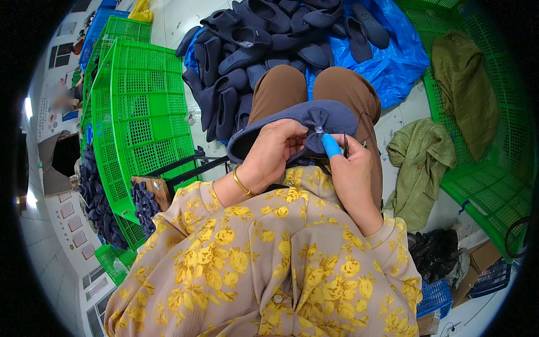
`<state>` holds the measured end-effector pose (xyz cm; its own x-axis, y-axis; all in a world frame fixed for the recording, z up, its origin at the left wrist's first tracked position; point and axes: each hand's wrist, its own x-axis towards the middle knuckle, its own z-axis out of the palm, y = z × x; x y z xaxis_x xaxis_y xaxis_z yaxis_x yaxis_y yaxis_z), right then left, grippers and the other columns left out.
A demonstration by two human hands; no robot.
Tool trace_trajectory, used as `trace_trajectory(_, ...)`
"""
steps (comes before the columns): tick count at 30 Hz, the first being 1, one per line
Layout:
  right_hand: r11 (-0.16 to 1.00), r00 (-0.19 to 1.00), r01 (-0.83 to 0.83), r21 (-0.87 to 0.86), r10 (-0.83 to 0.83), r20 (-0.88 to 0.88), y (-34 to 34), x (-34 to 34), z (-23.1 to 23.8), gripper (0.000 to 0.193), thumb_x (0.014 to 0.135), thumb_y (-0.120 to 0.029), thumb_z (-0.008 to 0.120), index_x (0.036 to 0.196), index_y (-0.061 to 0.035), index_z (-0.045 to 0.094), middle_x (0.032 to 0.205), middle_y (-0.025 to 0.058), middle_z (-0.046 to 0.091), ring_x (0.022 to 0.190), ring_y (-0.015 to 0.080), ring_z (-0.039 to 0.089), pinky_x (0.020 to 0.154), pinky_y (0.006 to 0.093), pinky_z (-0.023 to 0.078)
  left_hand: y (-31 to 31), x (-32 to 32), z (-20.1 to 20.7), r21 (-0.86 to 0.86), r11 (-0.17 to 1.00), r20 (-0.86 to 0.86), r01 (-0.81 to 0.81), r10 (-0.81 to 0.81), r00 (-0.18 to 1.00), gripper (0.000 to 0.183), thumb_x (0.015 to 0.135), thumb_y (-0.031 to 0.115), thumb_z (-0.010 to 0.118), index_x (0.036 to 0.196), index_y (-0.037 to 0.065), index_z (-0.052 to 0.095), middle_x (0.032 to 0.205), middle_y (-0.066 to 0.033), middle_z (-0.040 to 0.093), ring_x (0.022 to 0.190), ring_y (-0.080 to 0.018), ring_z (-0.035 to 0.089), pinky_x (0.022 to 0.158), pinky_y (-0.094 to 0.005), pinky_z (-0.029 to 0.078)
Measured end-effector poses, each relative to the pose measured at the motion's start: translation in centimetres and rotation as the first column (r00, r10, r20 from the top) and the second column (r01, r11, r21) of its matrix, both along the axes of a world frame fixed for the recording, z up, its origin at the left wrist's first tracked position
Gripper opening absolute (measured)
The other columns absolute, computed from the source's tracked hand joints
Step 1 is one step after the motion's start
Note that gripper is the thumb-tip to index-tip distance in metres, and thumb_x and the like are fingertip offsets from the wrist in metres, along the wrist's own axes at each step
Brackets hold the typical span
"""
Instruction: The person sits on the floor and sews a dark blue slipper using a blue-handled tool and thread. They repeatedly insert the tool into the slipper's upper, pull the thread, and adjust the slipper's position on their lap. The person handles multiple slippers from a nearby pile during the process.
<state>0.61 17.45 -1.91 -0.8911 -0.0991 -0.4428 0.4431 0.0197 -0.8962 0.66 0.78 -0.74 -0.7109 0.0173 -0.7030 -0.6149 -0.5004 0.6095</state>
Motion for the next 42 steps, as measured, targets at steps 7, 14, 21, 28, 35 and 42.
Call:
trace_trajectory(7,0.998,1.0,-0.024,0.055,0.024,-0.003,0.0,-0.3,0.3,0.014,0.092,-0.011,0.065,0.092,0.0027,0.069,0.072,-0.0053,0.06,0.064,0.0019,0.046,0.053,0.0226,0.037,0.3,-0.2,0.4,-0.03,0.999,0.009,0.016,-0.016,1.0,0.011,0.085,0.011,0.061,0.075,0.01,0.059,0.076,0.0008,0.059,0.073,-0.0096,0.055,0.071,-0.0235,0.045)
trace_trajectory(14,0.982,0.991,-0.03,0.185,0.054,-0.126,-0.3,-0.3,0.6,0.012,0.089,-0.01,0.066,0.088,0.0012,0.068,0.065,-0.0045,0.056,0.06,0.0023,0.044,0.051,0.0244,0.037,1.7,-1.0,2.4,-0.181,0.98,-0.006,0.082,-0.084,0.996,0.021,0.085,0.02,0.073,0.074,0.009,0.059,0.069,0.0043,0.053,0.063,-0.0044,0.044,0.057,-0.0199,0.033)
trace_trajectory(21,0.979,0.989,-0.031,0.199,0.059,-0.134,-0.4,0.1,0.4,0.01,0.089,-0.01,0.066,0.088,0.0004,0.065,0.067,-0.0002,0.057,0.06,0.0044,0.044,0.053,0.0255,0.038,1.2,-0.8,1.4,-0.228,0.96,-0.026,0.163,-0.173,0.985,0.02,0.087,0.02,0.073,0.079,0.006,0.062,0.071,0.0048,0.054,0.063,-0.003,0.043,0.056,-0.0197,0.032)
trace_trajectory(28,0.989,0.968,-0.022,0.149,0.058,-0.243,0.7,0.4,0.8,0.011,0.09,-0.004,0.059,0.1,-0.0023,0.062,0.077,-0.0019,0.06,0.062,0.006,0.047,0.056,0.0239,0.039,0.0,-0.6,-0.2,0.099,0.986,-0.075,0.135,-0.128,0.989,0.014,0.094,0.011,0.064,0.097,-0.002,0.062,0.092,-0.0042,0.067,0.084,-0.0089,0.061,0.079,-0.0237,0.05)
trace_trajectory(35,0.984,0.981,-0.166,0.069,0.172,-0.089,1.5,0.7,1.8,0.023,0.089,0.0,0.057,0.11,0.0003,0.067,0.091,0.0061,0.07,0.073,0.0097,0.059,0.069,0.0255,0.048,-0.8,-0.4,-0.5,0.203,0.965,-0.146,0.166,-0.138,0.98,0.014,0.094,0.006,0.061,0.103,-0.005,0.061,0.102,-0.0076,0.067,0.093,-0.0118,0.062,0.088,-0.0262,0.05)
trace_trajectory(42,0.968,0.965,-0.226,0.112,0.238,-0.113,1.8,0.5,1.6,0.022,0.089,-0.001,0.059,0.109,0.0025,0.069,0.1,0.0123,0.073,0.088,0.011,0.066,0.078,0.0261,0.051,-0.8,-0.4,-0.8,0.222,0.961,-0.136,0.165,-0.137,0.981,0.013,0.094,0.006,0.061,0.103,-0.004,0.062,0.102,-0.008,0.067,0.093,-0.0125,0.063,0.089,-0.0271,0.05)
